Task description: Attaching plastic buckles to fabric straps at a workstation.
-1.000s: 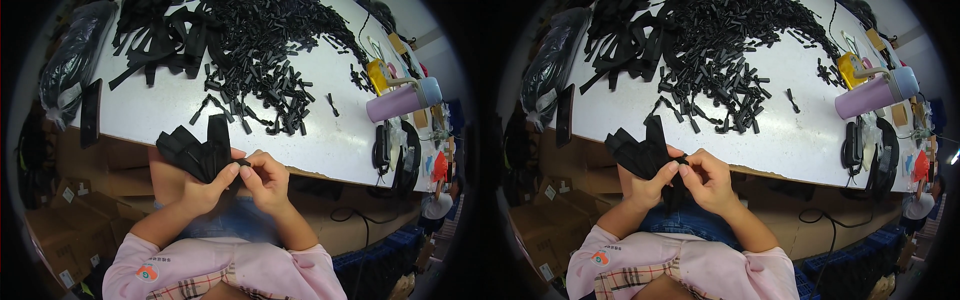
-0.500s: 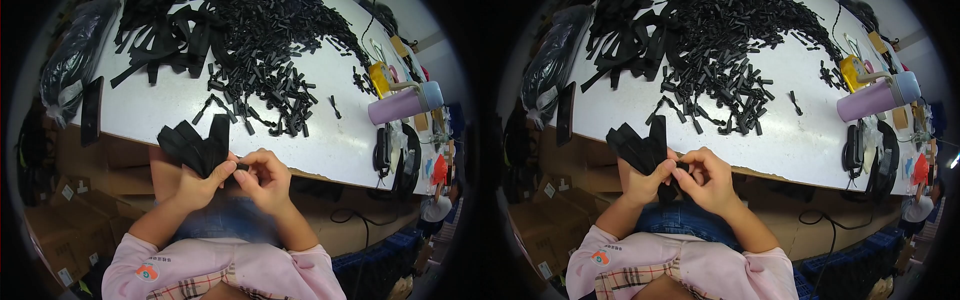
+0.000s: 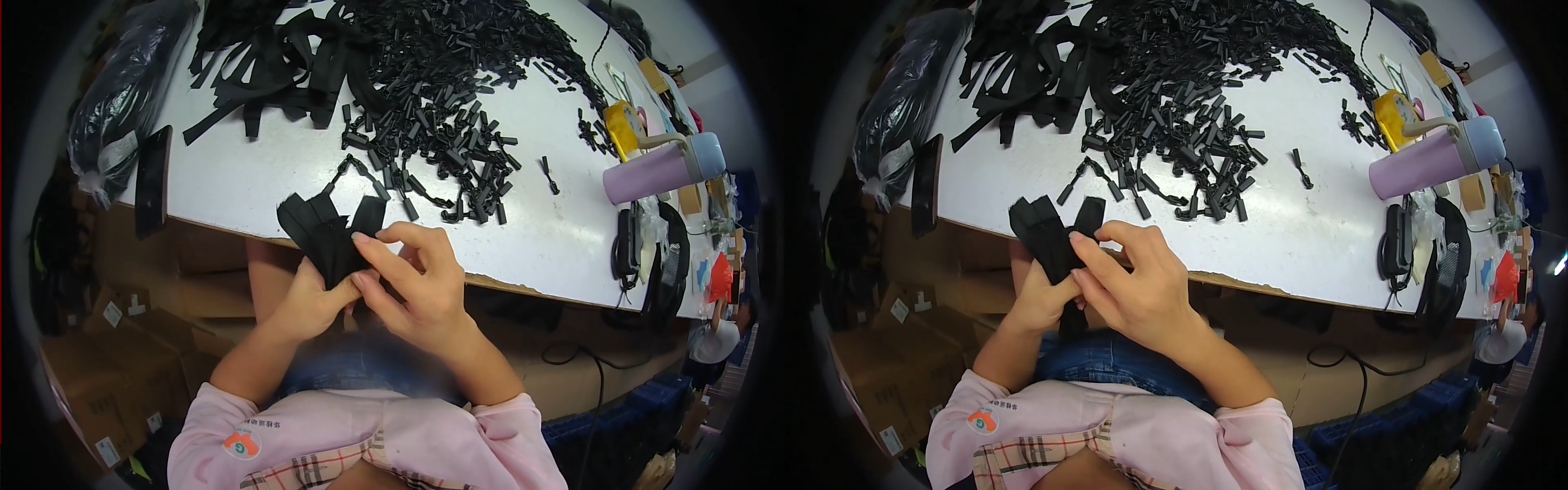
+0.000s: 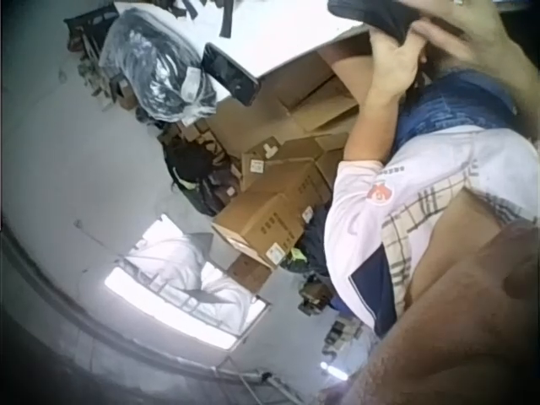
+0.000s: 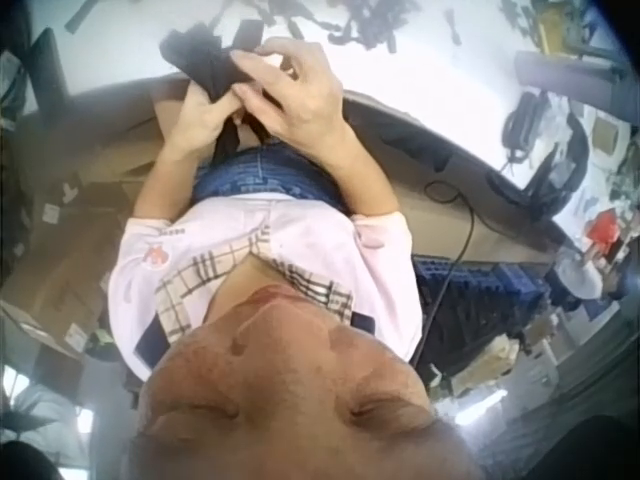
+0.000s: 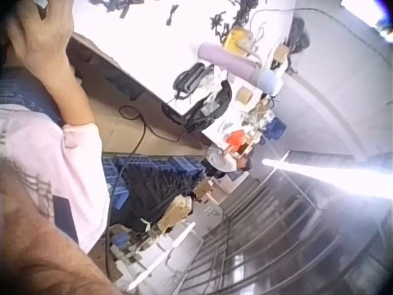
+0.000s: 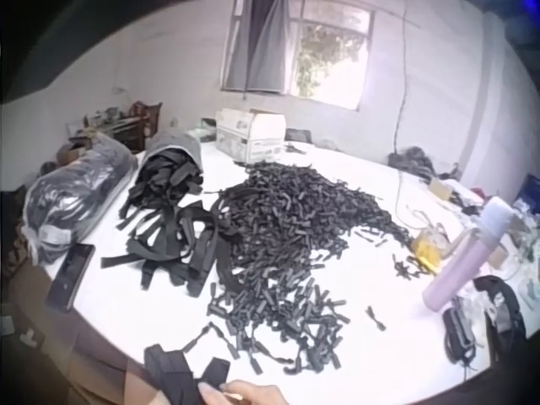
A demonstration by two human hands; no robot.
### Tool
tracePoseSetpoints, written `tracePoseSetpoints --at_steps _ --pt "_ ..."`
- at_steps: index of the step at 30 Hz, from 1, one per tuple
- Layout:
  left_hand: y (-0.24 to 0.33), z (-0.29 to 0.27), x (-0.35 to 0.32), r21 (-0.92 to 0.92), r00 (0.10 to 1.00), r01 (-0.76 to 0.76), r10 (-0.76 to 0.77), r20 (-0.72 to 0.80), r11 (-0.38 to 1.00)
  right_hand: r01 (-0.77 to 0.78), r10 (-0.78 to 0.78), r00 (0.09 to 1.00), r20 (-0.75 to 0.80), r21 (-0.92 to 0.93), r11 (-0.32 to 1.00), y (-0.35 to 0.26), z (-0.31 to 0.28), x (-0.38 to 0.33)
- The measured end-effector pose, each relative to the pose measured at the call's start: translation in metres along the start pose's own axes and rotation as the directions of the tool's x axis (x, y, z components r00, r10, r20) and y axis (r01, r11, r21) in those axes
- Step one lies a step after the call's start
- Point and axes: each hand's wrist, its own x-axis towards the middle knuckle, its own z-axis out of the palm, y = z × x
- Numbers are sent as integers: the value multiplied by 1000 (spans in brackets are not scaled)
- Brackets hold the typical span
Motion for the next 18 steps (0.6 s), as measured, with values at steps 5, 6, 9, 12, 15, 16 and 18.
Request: tracePoseSetpoints --at_steps 5,6,9,12,15,16,18 --pt "-4 -9 -1 -76 981 118 -104 166 990 8 14 989 -146 150 989 6 6 -12" --pt "-2 -7 -2 10 979 130 -130 159 992 8 14 989 -144 152 988 5 5 -13" --pt "1 2 -4 152 983 77 -101 156 985 -563 581 785 217 641 522 7 -3 -16" --pt "-3 -1 -8 227 986 -24 -14 164 973 -594 554 730 400 772 226 1 -13 -13" --pt "-1 -4 -6 65 966 87 -100 239 994 -533 521 758 392 833 149 7 -16 -18" --pt "1 -2 -6 -63 975 170 -158 159 983 -517 527 751 399 851 92 10 -16 -21" --pt "-2 0 -2 -197 971 237 -225 84 951 -472 392 837 381 866 166 4 -23 -19"
